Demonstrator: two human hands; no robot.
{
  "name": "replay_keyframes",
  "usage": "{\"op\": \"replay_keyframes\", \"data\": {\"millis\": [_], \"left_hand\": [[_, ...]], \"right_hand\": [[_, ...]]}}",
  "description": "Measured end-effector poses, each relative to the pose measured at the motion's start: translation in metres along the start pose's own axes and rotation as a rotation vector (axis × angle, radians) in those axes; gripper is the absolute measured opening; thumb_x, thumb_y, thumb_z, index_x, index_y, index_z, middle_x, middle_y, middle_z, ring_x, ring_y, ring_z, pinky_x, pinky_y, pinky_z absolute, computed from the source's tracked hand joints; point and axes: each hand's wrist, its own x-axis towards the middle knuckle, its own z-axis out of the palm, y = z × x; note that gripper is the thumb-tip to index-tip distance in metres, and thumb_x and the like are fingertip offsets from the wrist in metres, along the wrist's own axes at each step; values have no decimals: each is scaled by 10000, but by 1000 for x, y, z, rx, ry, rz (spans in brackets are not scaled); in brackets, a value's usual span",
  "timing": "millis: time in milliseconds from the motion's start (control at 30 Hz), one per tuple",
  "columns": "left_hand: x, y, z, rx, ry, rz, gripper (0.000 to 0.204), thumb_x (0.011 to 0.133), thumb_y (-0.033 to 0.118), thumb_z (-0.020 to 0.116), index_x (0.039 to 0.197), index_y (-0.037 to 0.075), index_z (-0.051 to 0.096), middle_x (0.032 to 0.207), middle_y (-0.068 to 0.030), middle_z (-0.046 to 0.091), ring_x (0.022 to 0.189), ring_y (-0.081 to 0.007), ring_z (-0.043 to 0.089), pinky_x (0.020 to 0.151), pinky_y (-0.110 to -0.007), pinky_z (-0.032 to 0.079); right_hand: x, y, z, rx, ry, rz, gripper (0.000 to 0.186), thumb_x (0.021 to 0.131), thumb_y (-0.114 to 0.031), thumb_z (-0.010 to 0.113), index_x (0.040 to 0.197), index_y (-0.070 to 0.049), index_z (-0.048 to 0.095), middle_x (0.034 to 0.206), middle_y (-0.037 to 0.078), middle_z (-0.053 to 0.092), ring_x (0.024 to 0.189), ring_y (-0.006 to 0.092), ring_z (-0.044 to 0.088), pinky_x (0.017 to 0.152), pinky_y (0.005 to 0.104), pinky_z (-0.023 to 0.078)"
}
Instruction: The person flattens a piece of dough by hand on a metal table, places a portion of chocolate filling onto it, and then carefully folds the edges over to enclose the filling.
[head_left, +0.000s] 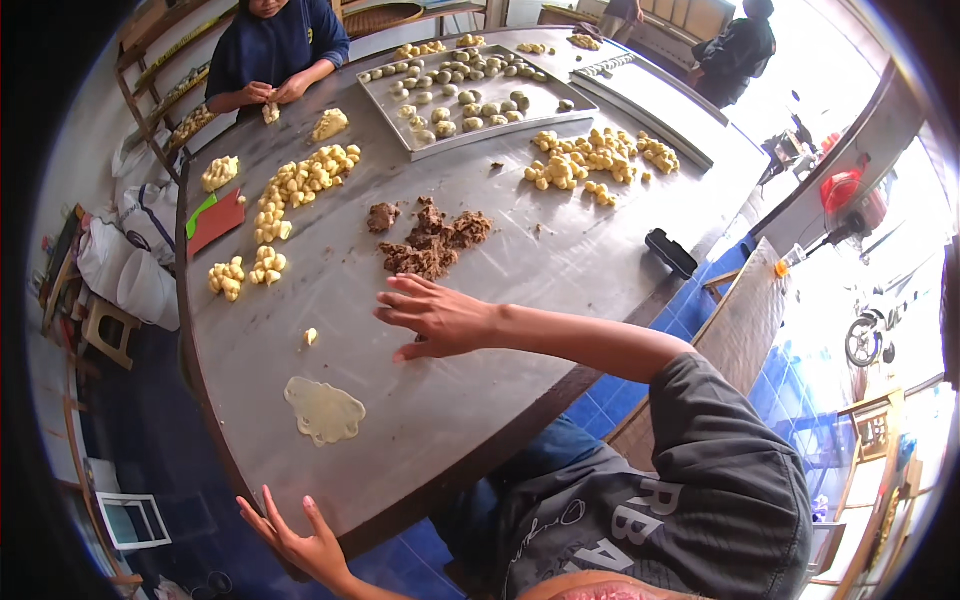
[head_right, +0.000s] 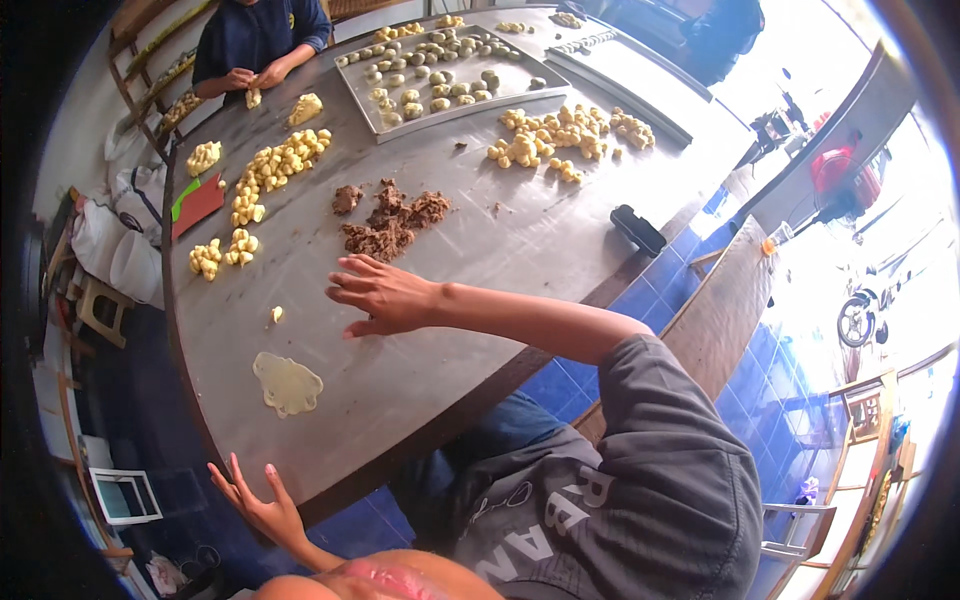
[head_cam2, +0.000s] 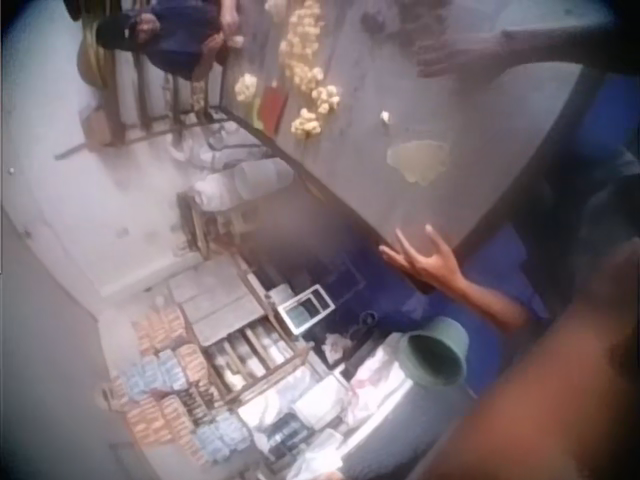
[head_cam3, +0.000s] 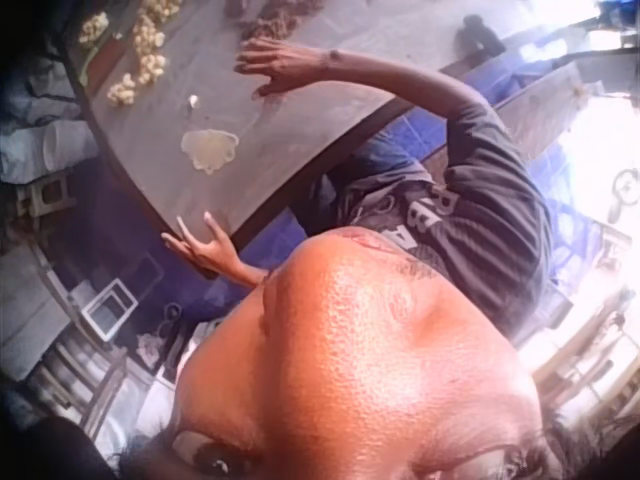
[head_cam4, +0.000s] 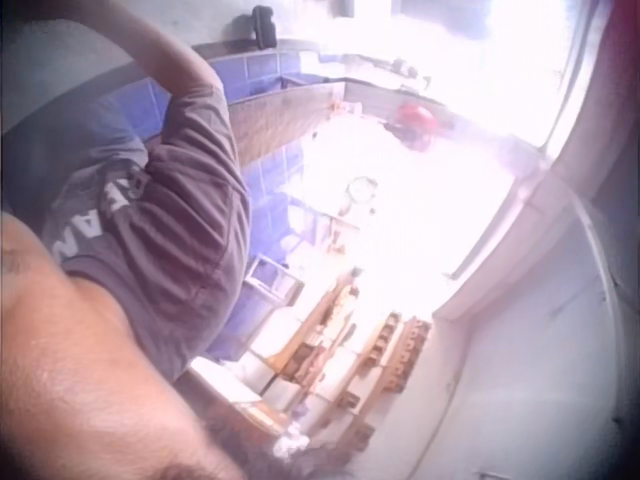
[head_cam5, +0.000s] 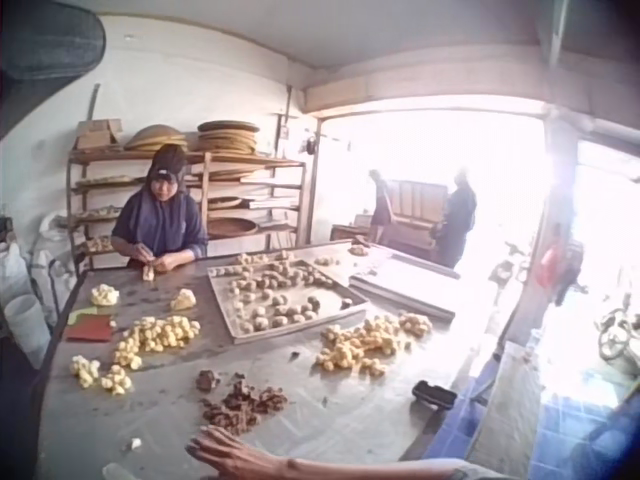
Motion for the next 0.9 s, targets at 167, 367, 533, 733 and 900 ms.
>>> {"op": "replay_keyframes", "data": {"millis": [167,367,533,733,900], "left_hand": [[1,2,-2,0,-5,-6,511,886,299,636,1333,74,533,1525,-170,314,1412,-363,280,1128,-499,278],[1,12,-6,-26,-8,-14,490,899,278,632,1339,87,531,1525,-167,315,1398,-365,298,1135,-490,260],[2,17,-10,-42,-12,-30,485,900,274,632,1335,83,533,1523,-168,319,1396,-364,302,1136,-489,262],[1,12,-10,-27,5,-6,483,900,269,631,1334,82,533,1521,-171,320,1394,-368,306,1139,-493,257],[2,13,-9,-54,9,9,483,900,267,630,1336,83,534,1520,-171,323,1393,-365,310,1137,-491,259]], "right_hand": [[-2,1,31,104,-273,2,583,940,-503,497,1214,9,551,1252,174,533,1239,357,443,1080,441,342],[-4,6,34,54,-39,50,483,954,-374,536,1219,29,522,1178,192,554,1236,371,450,1063,439,381],[-15,-3,46,93,-26,-40,369,947,-313,547,1116,14,563,1066,172,575,1151,361,495,997,442,417],[-25,-27,35,2,-73,-94,310,955,-272,524,1037,19,595,1019,165,586,1127,345,513,992,432,426],[-33,-25,32,207,-191,-32,292,969,-244,500,1011,36,573,1005,186,573,1083,326,522,960,395,441]]}}
